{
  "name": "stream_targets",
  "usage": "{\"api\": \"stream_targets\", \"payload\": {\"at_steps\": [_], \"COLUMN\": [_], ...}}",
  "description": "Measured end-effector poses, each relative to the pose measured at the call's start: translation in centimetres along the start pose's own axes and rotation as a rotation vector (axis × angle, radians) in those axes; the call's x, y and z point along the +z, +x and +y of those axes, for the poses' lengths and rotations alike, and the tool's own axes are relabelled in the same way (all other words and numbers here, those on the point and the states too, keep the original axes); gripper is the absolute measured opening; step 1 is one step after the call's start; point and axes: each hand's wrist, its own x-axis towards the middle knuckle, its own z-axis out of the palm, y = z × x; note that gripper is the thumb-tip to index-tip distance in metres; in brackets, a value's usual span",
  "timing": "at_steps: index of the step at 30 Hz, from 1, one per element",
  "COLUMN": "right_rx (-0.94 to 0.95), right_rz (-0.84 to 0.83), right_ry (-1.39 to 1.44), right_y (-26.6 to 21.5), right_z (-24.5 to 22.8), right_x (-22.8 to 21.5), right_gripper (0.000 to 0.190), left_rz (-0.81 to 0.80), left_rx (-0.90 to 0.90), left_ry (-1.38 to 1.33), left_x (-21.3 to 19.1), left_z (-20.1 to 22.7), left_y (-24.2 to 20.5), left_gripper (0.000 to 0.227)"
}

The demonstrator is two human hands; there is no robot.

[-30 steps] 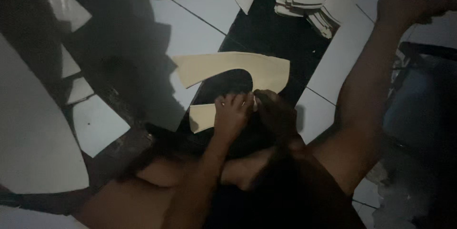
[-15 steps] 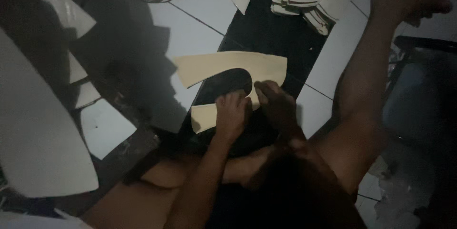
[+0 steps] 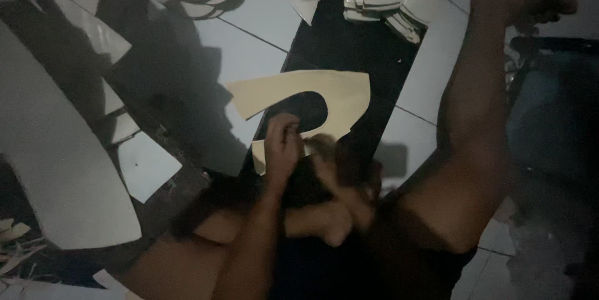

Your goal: The person sits on the floor and uses a knife to cut a beige shoe upper material into two separate pieces. They repeatedly align the material, cut along the edges, and separate the resulting parts.

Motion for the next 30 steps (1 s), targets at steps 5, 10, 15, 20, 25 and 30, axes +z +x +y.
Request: {"api": "stream_targets", "payload": {"at_steps": [5,10,15,20,25,30], "right_rx": [-0.121,-0.176,-1.485,-1.356,-1.238,-0.960], "right_rz": [0.076,0.236,0.066,-0.649,-0.689,-0.597], "right_ry": [-0.563,-0.908,0.649,0.949,0.732,0.836], "right_y": [3.7,0.8,-23.0,-26.9,-24.0,-24.6], "right_z": [-0.5,-1.1,7.2,8.2,8.4,15.3], "right_x": [3.2,2.0,2.7,5.3,4.1,3.0], "right_gripper": [0.075,0.066,0.029,0.019,0.021,0.018], "left_rz": [-0.211,-0.227,-0.262,-0.181,-0.172,-0.355], "left_rx": [0.267,0.313,0.304,0.292,0.159,0.294], "left_ry": [0.446,0.800,0.847,0.894,1.005,1.063], "left_x": [1.7,3.2,3.4,4.7,6.3,3.7], "left_z": [0.8,0.9,-0.5,-0.3,1.1,2.8], "left_y": [-0.1,-0.1,0.1,-0.1,1.0,1.4], "left_gripper": [0.034,0.041,0.038,0.019,0.015,0.009]}}
